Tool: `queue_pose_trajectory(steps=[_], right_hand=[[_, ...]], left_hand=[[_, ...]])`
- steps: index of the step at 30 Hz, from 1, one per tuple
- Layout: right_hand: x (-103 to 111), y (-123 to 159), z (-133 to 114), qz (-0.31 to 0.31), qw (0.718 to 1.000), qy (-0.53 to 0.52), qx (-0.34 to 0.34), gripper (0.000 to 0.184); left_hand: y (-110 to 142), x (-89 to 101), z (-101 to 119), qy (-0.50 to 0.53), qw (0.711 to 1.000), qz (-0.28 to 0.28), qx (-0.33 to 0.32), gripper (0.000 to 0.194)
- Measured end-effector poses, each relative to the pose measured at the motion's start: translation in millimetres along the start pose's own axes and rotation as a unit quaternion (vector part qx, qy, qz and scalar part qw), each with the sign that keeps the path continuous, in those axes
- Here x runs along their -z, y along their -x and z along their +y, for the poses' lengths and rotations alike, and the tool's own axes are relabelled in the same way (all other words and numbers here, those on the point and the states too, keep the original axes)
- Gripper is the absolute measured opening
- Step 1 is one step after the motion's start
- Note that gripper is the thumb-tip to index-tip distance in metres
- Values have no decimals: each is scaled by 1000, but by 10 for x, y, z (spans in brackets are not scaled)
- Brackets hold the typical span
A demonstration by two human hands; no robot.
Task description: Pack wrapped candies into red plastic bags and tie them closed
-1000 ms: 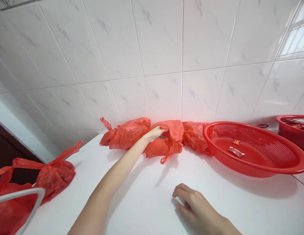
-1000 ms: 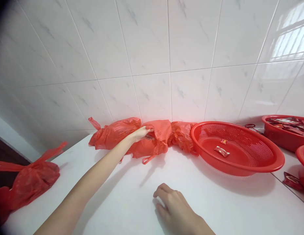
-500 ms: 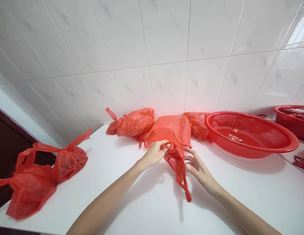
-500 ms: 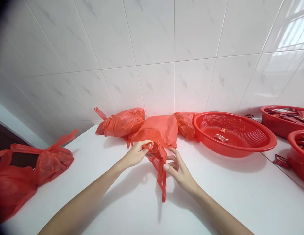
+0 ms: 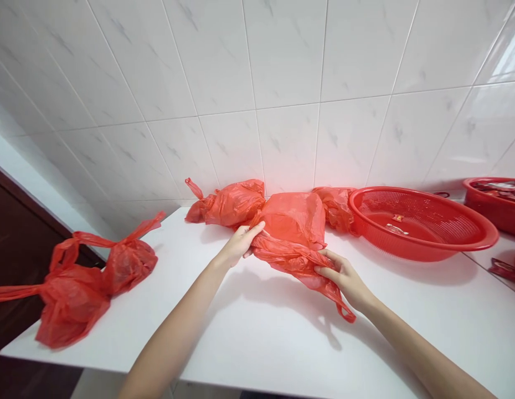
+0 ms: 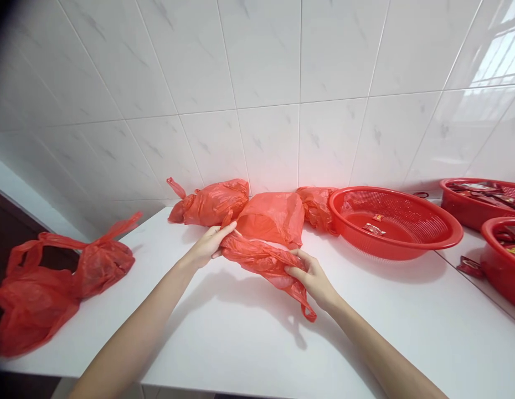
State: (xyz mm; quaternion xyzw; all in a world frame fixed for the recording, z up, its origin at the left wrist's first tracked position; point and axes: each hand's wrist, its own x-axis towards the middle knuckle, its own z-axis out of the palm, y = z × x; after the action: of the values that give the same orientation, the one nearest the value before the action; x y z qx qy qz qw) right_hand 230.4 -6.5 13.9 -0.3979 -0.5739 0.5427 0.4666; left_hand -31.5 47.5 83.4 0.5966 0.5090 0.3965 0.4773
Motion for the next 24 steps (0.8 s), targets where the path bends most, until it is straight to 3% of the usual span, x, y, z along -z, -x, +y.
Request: queue_pose_trajectory(steps=[3, 8, 14, 17, 20, 22, 24], right_hand=[[-4, -3, 21, 4, 1000, -16, -10, 34], [55, -45, 57, 66, 996, -56, -27, 38], [117, -83, -24, 98, 981, -159, -60, 40], [119, -92, -31, 97, 974, -185, -82, 43], [105, -94, -14, 97, 972, -191, -93, 48], [92, -93, 2, 86, 973, -188, -103, 49], [82, -91, 20, 75, 974, -183, -108, 48]], left_hand=[[38, 29, -12, 7, 1000, 2, 15, 62], [130, 113, 18, 9, 999, -28, 27, 60], [215, 303, 30, 16, 1000, -3, 20, 52], [254, 261, 18, 7, 998, 55, -19, 41], [308, 94, -9, 1, 985, 144, -94, 55], [361, -52, -36, -35, 956, 225, -182, 61], [424, -194, -65, -113, 904, 294, -289, 51]])
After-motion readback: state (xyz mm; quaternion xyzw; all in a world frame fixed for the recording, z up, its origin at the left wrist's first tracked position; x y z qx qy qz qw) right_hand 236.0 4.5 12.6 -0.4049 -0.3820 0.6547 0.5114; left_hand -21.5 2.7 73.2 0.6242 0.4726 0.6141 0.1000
